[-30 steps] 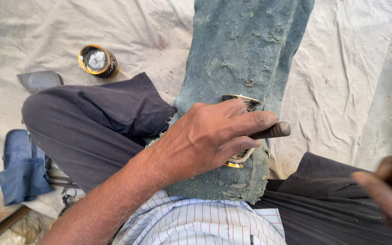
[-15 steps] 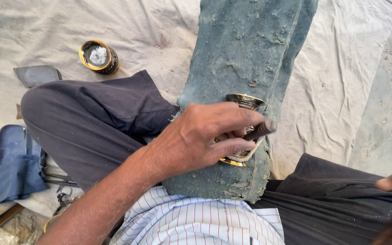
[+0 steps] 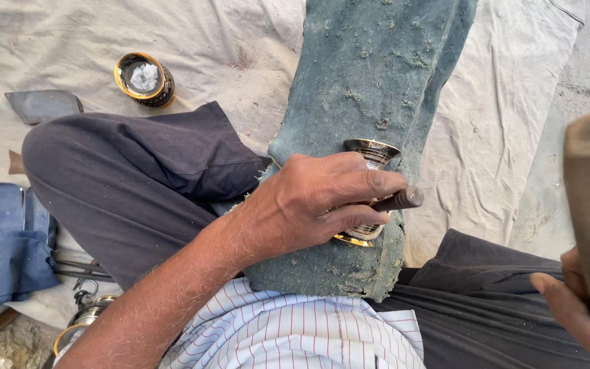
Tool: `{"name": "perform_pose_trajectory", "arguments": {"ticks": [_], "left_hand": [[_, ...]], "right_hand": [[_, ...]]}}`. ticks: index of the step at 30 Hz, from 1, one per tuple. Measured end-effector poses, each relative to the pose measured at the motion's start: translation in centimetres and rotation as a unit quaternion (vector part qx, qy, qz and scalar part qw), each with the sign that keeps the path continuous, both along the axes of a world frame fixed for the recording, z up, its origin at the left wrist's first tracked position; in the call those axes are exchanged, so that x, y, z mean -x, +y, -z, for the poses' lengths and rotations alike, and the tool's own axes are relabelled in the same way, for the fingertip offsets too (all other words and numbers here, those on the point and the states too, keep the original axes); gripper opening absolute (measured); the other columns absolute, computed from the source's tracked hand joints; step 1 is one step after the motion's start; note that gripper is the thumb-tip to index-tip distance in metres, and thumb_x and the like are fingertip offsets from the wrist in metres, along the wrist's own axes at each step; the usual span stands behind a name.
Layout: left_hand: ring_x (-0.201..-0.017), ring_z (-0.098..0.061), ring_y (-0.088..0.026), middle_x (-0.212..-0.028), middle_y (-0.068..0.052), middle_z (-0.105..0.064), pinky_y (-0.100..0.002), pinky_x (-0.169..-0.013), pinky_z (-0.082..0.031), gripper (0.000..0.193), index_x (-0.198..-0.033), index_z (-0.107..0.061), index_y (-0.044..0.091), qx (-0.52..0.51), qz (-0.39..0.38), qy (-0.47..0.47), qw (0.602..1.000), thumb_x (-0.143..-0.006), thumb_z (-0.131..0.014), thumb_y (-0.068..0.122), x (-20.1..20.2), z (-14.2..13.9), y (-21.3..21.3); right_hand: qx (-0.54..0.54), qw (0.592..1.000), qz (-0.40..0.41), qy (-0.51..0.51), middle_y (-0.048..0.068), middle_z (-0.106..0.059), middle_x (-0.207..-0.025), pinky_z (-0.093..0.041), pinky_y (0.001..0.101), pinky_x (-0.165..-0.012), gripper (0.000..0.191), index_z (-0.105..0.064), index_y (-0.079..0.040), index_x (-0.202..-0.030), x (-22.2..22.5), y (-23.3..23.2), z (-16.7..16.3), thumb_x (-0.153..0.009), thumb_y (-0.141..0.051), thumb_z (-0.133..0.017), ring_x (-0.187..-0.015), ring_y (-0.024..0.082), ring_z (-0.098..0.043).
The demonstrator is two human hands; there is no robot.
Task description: The person uses a chisel and hammer to engrave a decorative pattern onto a small metal vase resting on a cushioned support. The person repeatedly taps the chisel to create fine lines and shapes on the vase surface.
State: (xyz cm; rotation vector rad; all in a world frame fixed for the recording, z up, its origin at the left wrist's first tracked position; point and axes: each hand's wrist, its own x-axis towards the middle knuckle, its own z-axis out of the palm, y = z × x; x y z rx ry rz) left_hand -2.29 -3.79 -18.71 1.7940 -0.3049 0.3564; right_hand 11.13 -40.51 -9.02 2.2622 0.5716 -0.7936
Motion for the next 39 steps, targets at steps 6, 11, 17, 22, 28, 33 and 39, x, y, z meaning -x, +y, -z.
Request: {"name": "perform_pose_trajectory", "arguments": {"ticks": [6, 11, 17, 22, 28, 33, 39], "left_hand": [[-0.079, -0.066, -0.015, -0.091, 0.000, -0.063, -0.032, -0.070, -0.058, 0.042, -0.136, -0.064, 0.019, 0.003, 0.005, -0.017, 1.000, -0.098, -0.078, 0.024, 0.0, 0.3, 0.1], [-0.081, -0.069, -0.013, -0.093, 0.001, -0.066, -0.029, -0.072, -0.060, 0.041, -0.134, -0.064, 0.018, 0.006, 0.018, -0.003, 1.000, -0.096, -0.077, 0.025, -0.4, 0.3, 0.1], [-0.079, -0.068, -0.014, -0.090, 0.000, -0.065, -0.031, -0.070, -0.059, 0.040, -0.134, -0.065, 0.018, 0.010, 0.028, 0.010, 1.000, -0.096, -0.077, 0.025, -0.4, 0.2, 0.3], [-0.080, -0.068, -0.014, -0.090, 0.001, -0.065, -0.030, -0.071, -0.060, 0.040, -0.134, -0.065, 0.018, -0.001, 0.016, -0.002, 1.000, -0.096, -0.076, 0.027, -0.5, 0.3, 0.1], [-0.078, -0.066, -0.014, -0.088, 0.001, -0.063, -0.031, -0.070, -0.059, 0.041, -0.136, -0.064, 0.019, 0.000, 0.023, -0.001, 1.000, -0.097, -0.076, 0.026, -0.4, 0.6, 0.0], [-0.080, -0.068, -0.013, -0.092, 0.001, -0.064, -0.030, -0.071, -0.060, 0.043, -0.136, -0.063, 0.020, 0.007, 0.022, -0.002, 1.000, -0.096, -0.077, 0.026, -0.4, 0.6, 0.1], [-0.079, -0.067, -0.015, -0.089, 0.000, -0.062, -0.032, -0.072, -0.059, 0.044, -0.136, -0.064, 0.020, -0.001, 0.022, -0.008, 1.000, -0.095, -0.079, 0.026, -0.4, 0.7, 0.2]], "right_hand": [[-0.461, 0.885, -0.001, 0.068, 0.019, -0.041, -0.160, -0.027, 0.0358, -0.123, 0.084, -0.031, 0.003, -0.162, 0.8, 1.0, 0.3, -0.087, -0.009, -0.065, -0.147, 0.018, -0.036], [-0.317, 0.930, 0.181, -0.044, 0.017, -0.065, -0.136, -0.051, 0.0381, -0.109, 0.099, -0.031, -0.012, -0.175, 0.4, -1.6, 0.9, -0.085, -0.016, -0.074, -0.119, 0.017, -0.063], [-0.471, 0.871, 0.129, 0.052, 0.018, -0.061, -0.133, -0.055, 0.0357, -0.095, 0.076, -0.044, 0.001, -0.154, 0.7, -3.2, 2.2, -0.082, -0.008, -0.066, -0.124, 0.023, -0.061], [-0.320, 0.934, 0.158, -0.022, 0.018, -0.065, -0.108, -0.061, 0.0370, -0.083, 0.057, -0.054, 0.001, -0.138, 1.6, -2.7, 1.5, -0.086, -0.008, -0.076, -0.100, 0.025, -0.068], [-0.332, 0.930, 0.159, -0.014, 0.016, -0.066, -0.109, -0.061, 0.0371, -0.084, 0.054, -0.056, 0.000, -0.136, 0.8, -1.8, 1.8, -0.087, -0.010, -0.074, -0.100, 0.024, -0.068], [-0.334, 0.928, 0.167, -0.010, 0.015, -0.067, -0.109, -0.061, 0.0372, -0.085, 0.051, -0.057, 0.000, -0.135, 0.7, -2.1, 1.5, -0.088, -0.011, -0.073, -0.100, 0.024, -0.069], [-0.323, 0.926, 0.194, -0.013, 0.014, -0.068, -0.109, -0.061, 0.0372, -0.087, 0.048, -0.059, -0.001, -0.133, 0.4, -2.1, 1.3, -0.089, -0.013, -0.072, -0.101, 0.023, -0.070]]}}
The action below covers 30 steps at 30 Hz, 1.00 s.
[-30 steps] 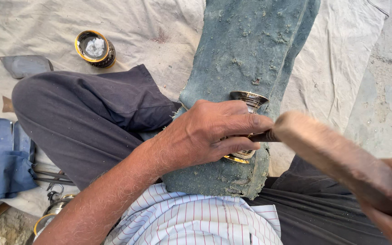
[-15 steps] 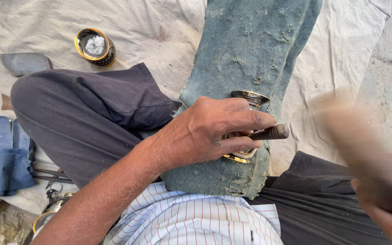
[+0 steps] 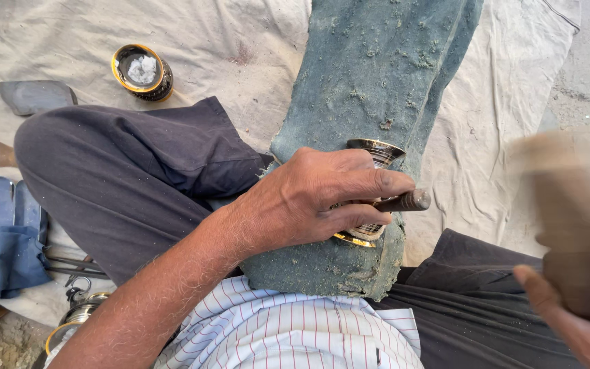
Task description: The person uses a chisel and hammer to engrave a decorative pattern onto a small metal vase resting on a cushioned support. The person repeatedly taps the chisel to create fine lines and shapes on the vase surface.
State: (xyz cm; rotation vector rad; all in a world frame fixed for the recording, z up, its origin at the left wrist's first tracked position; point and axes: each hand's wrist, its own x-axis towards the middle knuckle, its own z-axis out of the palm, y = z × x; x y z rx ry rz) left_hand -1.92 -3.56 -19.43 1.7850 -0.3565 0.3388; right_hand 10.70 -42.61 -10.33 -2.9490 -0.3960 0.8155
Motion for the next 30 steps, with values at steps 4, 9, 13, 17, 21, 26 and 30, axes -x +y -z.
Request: {"name": "perform_pose_trajectory", "arguments": {"ticks": [4, 9, 13, 17, 21, 26, 30], "left_hand": [[-0.079, -0.067, -0.015, -0.090, 0.000, -0.062, -0.032, -0.072, -0.060, 0.044, -0.136, -0.064, 0.020, 0.014, 0.001, 0.006, 1.000, -0.095, -0.078, 0.026, 0.2, 0.1, -0.1], [-0.079, -0.068, -0.014, -0.091, 0.001, -0.063, -0.031, -0.072, -0.060, 0.044, -0.135, -0.063, 0.020, 0.013, 0.004, 0.005, 1.000, -0.094, -0.078, 0.028, 0.0, 0.2, 0.0], [-0.077, -0.066, -0.015, -0.088, 0.000, -0.061, -0.032, -0.070, -0.059, 0.045, -0.137, -0.063, 0.020, 0.008, 0.003, 0.001, 1.000, -0.095, -0.078, 0.027, -0.1, 0.2, 0.0], [-0.077, -0.067, -0.014, -0.089, 0.000, -0.062, -0.031, -0.070, -0.059, 0.044, -0.134, -0.063, 0.021, 0.007, 0.000, 0.005, 1.000, -0.094, -0.079, 0.027, 0.1, 0.4, 0.0], [-0.079, -0.068, -0.015, -0.091, 0.000, -0.063, -0.031, -0.071, -0.059, 0.044, -0.134, -0.063, 0.020, 0.017, -0.001, -0.005, 1.000, -0.094, -0.079, 0.025, 0.1, 0.6, -0.1], [-0.081, -0.068, -0.015, -0.093, 0.000, -0.063, -0.032, -0.072, -0.059, 0.043, -0.136, -0.063, 0.019, 0.037, 0.011, -0.019, 0.999, -0.096, -0.079, 0.023, 0.1, 0.8, 0.0], [-0.082, -0.069, -0.014, -0.093, 0.001, -0.064, -0.031, -0.074, -0.061, 0.041, -0.134, -0.064, 0.019, 0.023, -0.001, -0.016, 1.000, -0.096, -0.079, 0.024, 0.1, 0.9, -0.1]], "right_hand": [[-0.020, 1.000, 0.007, 0.016, 0.013, -0.069, -0.110, -0.061, 0.0373, -0.087, 0.045, -0.061, -0.002, -0.132, -0.2, 0.2, 0.3, -0.089, -0.014, -0.071, -0.101, 0.023, -0.070], [-0.012, 0.998, 0.055, 0.018, 0.012, -0.070, -0.110, -0.061, 0.0373, -0.088, 0.043, -0.062, -0.002, -0.130, -0.1, -0.2, 0.0, -0.090, -0.015, -0.069, -0.101, 0.023, -0.071], [-0.039, 0.995, 0.084, 0.027, 0.011, -0.071, -0.110, -0.061, 0.0374, -0.089, 0.041, -0.064, -0.003, -0.129, -0.1, -0.7, 0.2, -0.091, -0.016, -0.068, -0.101, 0.022, -0.071], [-0.082, 0.981, 0.171, 0.050, 0.010, -0.072, -0.110, -0.061, 0.0374, -0.090, 0.039, -0.065, -0.003, -0.128, -0.5, -1.0, 0.5, -0.091, -0.017, -0.067, -0.102, 0.022, -0.072], [-0.221, 0.870, 0.426, 0.109, 0.010, -0.073, -0.111, -0.060, 0.0375, -0.091, 0.038, -0.066, -0.004, -0.127, -1.4, -1.2, 0.6, -0.092, -0.018, -0.067, -0.102, 0.021, -0.072], [-0.359, 0.627, 0.680, 0.125, 0.008, -0.074, -0.111, -0.060, 0.0375, -0.092, 0.036, -0.068, -0.004, -0.126, -2.4, -1.2, 1.1, -0.093, -0.019, -0.065, -0.102, 0.021, -0.073], [-0.379, 0.509, 0.767, 0.095, 0.008, -0.075, -0.111, -0.060, 0.0376, -0.092, 0.035, -0.069, -0.005, -0.124, -2.5, -1.5, 0.9, -0.094, -0.020, -0.064, -0.102, 0.021, -0.074]]}}
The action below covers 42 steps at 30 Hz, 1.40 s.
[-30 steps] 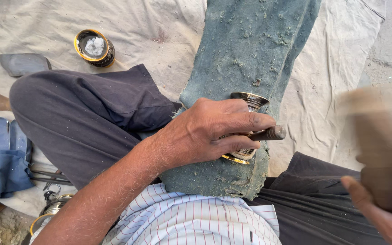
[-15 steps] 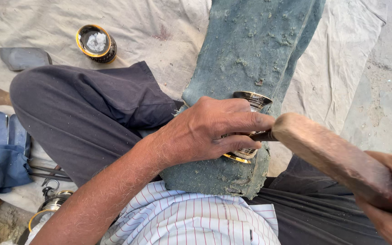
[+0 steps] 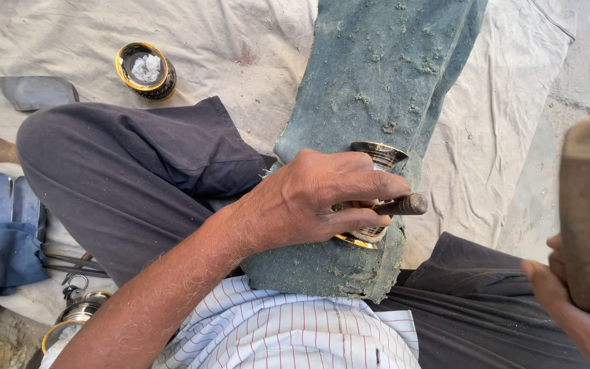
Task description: The person uses a chisel and hammer to engrave a decorative pattern onto a small metal vase resting on a cushioned support. The person repeatedly taps the chisel to create fine lines and shapes on the vase surface.
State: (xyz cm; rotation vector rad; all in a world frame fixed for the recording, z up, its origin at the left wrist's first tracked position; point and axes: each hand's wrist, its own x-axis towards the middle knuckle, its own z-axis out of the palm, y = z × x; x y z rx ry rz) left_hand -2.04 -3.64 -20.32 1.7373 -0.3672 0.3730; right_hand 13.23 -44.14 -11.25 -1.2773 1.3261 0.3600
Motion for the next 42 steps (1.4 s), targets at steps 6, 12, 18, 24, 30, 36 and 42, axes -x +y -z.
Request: {"name": "perform_pose_trajectory", "arguments": {"ticks": [6, 12, 18, 24, 30, 36, 42], "left_hand": [[-0.082, -0.068, -0.017, -0.093, -0.001, -0.065, -0.033, -0.073, -0.059, 0.042, -0.135, -0.064, 0.017, 0.002, -0.004, -0.009, 1.000, -0.097, -0.079, 0.025, 0.2, 0.2, 0.1], [-0.081, -0.069, -0.014, -0.092, 0.001, -0.065, -0.031, -0.073, -0.061, 0.037, -0.132, -0.065, 0.019, -0.004, -0.006, -0.005, 1.000, -0.097, -0.077, 0.026, 0.1, 0.2, -0.1], [-0.082, -0.069, -0.015, -0.092, 0.001, -0.065, -0.031, -0.073, -0.060, 0.040, -0.133, -0.065, 0.017, 0.011, 0.000, -0.002, 1.000, -0.096, -0.078, 0.026, 0.3, 0.3, -0.1], [-0.083, -0.068, -0.017, -0.094, -0.002, -0.065, -0.033, -0.072, -0.058, 0.039, -0.132, -0.065, 0.015, 0.008, -0.003, -0.010, 1.000, -0.097, -0.078, 0.025, 0.4, 0.2, 0.1], [-0.086, -0.071, -0.014, -0.097, 0.001, -0.069, -0.029, -0.075, -0.061, 0.033, -0.127, -0.066, 0.017, 0.022, -0.049, 0.012, 0.998, -0.097, -0.079, 0.022, 1.4, -1.0, -1.1], [-0.081, -0.072, -0.010, -0.095, -0.002, -0.069, -0.023, -0.070, -0.064, 0.036, -0.126, -0.063, 0.010, 0.050, -0.092, 0.085, 0.991, -0.095, -0.079, 0.018, 1.0, -1.9, -2.7], [-0.086, -0.076, -0.010, -0.100, -0.004, -0.069, -0.023, -0.071, -0.066, 0.036, -0.129, -0.061, 0.007, 0.043, -0.176, 0.078, 0.980, -0.098, -0.078, 0.014, 1.7, -2.5, -4.3]], "right_hand": [[0.006, 0.996, 0.085, 0.008, 0.006, -0.076, -0.112, -0.060, 0.0376, -0.094, 0.033, -0.071, -0.006, -0.123, 0.0, 1.0, -0.9, -0.095, -0.022, -0.063, -0.103, 0.020, -0.074], [0.095, 0.957, 0.272, 0.028, 0.021, -0.074, -0.107, -0.061, 0.0400, -0.092, 0.043, -0.069, 0.010, -0.119, -0.1, 3.9, -1.9, -0.105, -0.026, -0.048, -0.101, 0.034, -0.078], [0.084, 0.953, 0.292, -0.010, 0.011, -0.079, -0.100, -0.059, 0.0439, -0.091, 0.033, -0.074, 0.000, -0.112, 0.6, 4.9, -2.4, -0.102, -0.027, -0.059, -0.093, 0.026, -0.079], [0.030, 0.957, 0.285, 0.034, 0.004, -0.076, -0.094, -0.061, 0.0433, -0.090, 0.027, -0.072, -0.006, -0.109, 0.6, 3.7, -2.2, -0.102, -0.028, -0.058, -0.088, 0.022, -0.078], [-0.008, 0.990, 0.137, 0.044, 0.004, -0.075, -0.094, -0.061, 0.0425, -0.088, 0.027, -0.071, -0.006, -0.109, -0.5, 0.2, -0.3, -0.101, -0.028, -0.058, -0.087, 0.021, -0.077], [0.397, 0.591, -0.699, -0.066, 0.004, -0.075, -0.093, -0.061, 0.0416, -0.087, 0.027, -0.071, -0.006, -0.109, -2.5, -4.7, 2.3, -0.101, -0.029, -0.059, -0.086, 0.021, -0.077], [0.393, 0.550, -0.734, -0.074, 0.005, -0.075, -0.092, -0.061, 0.0408, -0.086, 0.027, -0.070, -0.006, -0.109, -3.2, -6.9, 2.9, -0.101, -0.029, -0.059, -0.085, 0.021, -0.076]]}}
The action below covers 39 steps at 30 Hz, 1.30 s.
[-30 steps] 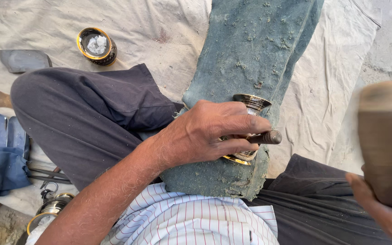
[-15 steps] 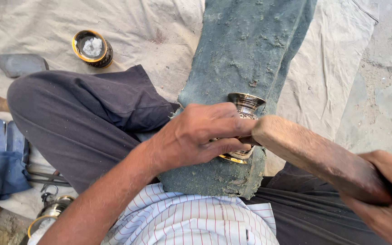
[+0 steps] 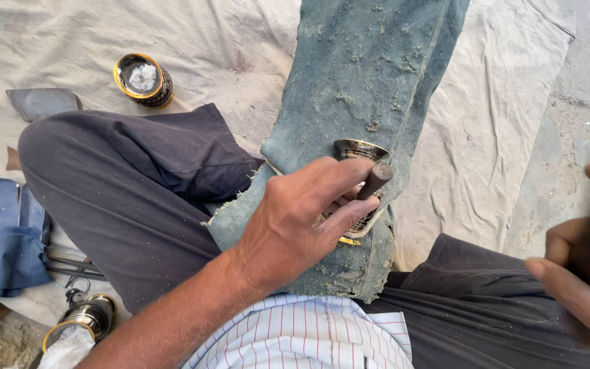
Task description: The person uses a chisel and hammer to engrave a decorative pattern onto a small metal vase resting on a cushioned support. The person repeatedly taps the chisel to create fine lines and shapes on the vase surface.
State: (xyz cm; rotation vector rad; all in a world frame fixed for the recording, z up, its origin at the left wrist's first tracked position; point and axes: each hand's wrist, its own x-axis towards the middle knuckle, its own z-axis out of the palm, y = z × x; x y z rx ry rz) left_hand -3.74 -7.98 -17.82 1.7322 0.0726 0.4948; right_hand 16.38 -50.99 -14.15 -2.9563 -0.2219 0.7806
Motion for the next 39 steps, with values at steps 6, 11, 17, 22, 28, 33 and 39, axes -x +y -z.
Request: {"name": "perform_pose_trajectory", "arguments": {"ticks": [6, 11, 17, 22, 28, 33, 39], "left_hand": [[-0.078, -0.069, -0.016, -0.091, -0.005, -0.064, -0.033, -0.068, -0.059, 0.039, -0.133, -0.062, 0.010, -0.051, -0.055, 0.005, 0.997, -0.098, -0.078, 0.014, 0.5, -0.2, -0.9], [-0.074, -0.067, -0.017, -0.088, -0.005, -0.062, -0.034, -0.066, -0.057, 0.040, -0.134, -0.062, 0.012, -0.040, -0.037, 0.004, 0.998, -0.098, -0.079, 0.015, 0.6, -0.1, -0.7], [-0.076, -0.067, -0.017, -0.091, -0.005, -0.061, -0.035, -0.068, -0.057, 0.041, -0.136, -0.060, 0.013, -0.064, -0.036, -0.005, 0.997, -0.100, -0.078, 0.017, 0.4, 0.0, -0.7], [-0.072, -0.065, -0.015, -0.087, -0.003, -0.061, -0.032, -0.064, -0.058, 0.041, -0.135, -0.062, 0.013, -0.061, -0.027, 0.011, 0.998, -0.098, -0.079, 0.018, 0.4, -0.1, -0.7], [-0.069, -0.064, -0.014, -0.084, -0.004, -0.060, -0.031, -0.062, -0.057, 0.039, -0.131, -0.063, 0.010, -0.058, -0.055, 0.017, 0.997, -0.096, -0.079, 0.016, 0.5, -0.3, -1.0], [-0.075, -0.068, -0.015, -0.088, -0.005, -0.061, -0.031, -0.065, -0.058, 0.038, -0.131, -0.062, 0.008, -0.050, -0.058, 0.010, 0.997, -0.097, -0.079, 0.014, 0.5, -0.3, -1.0], [-0.075, -0.068, -0.016, -0.090, -0.007, -0.064, -0.033, -0.065, -0.058, 0.035, -0.127, -0.063, 0.007, -0.050, -0.050, 0.015, 0.997, -0.097, -0.080, 0.013, 0.7, -0.5, -0.9]], "right_hand": [[0.005, 0.999, -0.040, 0.000, 0.005, -0.074, -0.092, -0.061, 0.0400, -0.085, 0.027, -0.070, -0.006, -0.109, -1.0, 0.8, 0.1, -0.101, -0.030, -0.059, -0.084, 0.020, -0.076], [0.023, 0.997, -0.076, 0.005, 0.005, -0.074, -0.091, -0.061, 0.0393, -0.084, 0.027, -0.070, -0.006, -0.109, -0.9, 1.4, -0.4, -0.101, -0.030, -0.060, -0.083, 0.020, -0.076], [0.023, 0.996, -0.081, 0.013, 0.005, -0.073, -0.090, -0.060, 0.0385, -0.082, 0.027, -0.069, -0.006, -0.109, -0.7, 1.5, -1.1, -0.100, -0.030, -0.060, -0.082, 0.020, -0.075], [0.030, 0.996, -0.086, 0.006, 0.005, -0.073, -0.090, -0.060, 0.0378, -0.081, 0.028, -0.069, -0.006, -0.109, -0.9, 1.1, -1.0, -0.100, -0.031, -0.060, -0.081, 0.019, -0.075], [0.036, 0.996, -0.087, 0.006, 0.006, -0.072, -0.089, -0.060, 0.0369, -0.080, 0.028, -0.068, -0.006, -0.109, -1.6, 0.5, -0.6, -0.100, -0.031, -0.061, -0.080, 0.019, -0.074], [0.034, 0.995, -0.088, 0.000, 0.006, -0.072, -0.089, -0.060, 0.0363, -0.079, 0.028, -0.068, -0.006, -0.109, -1.9, -0.4, -0.3, -0.100, -0.032, -0.061, -0.080, 0.019, -0.074], [0.051, 0.994, -0.093, 0.006, 0.006, -0.072, -0.088, -0.060, 0.0354, -0.078, 0.028, -0.067, -0.006, -0.108, -2.7, -2.0, 1.4, -0.100, -0.032, -0.061, -0.079, 0.018, -0.074]]}}
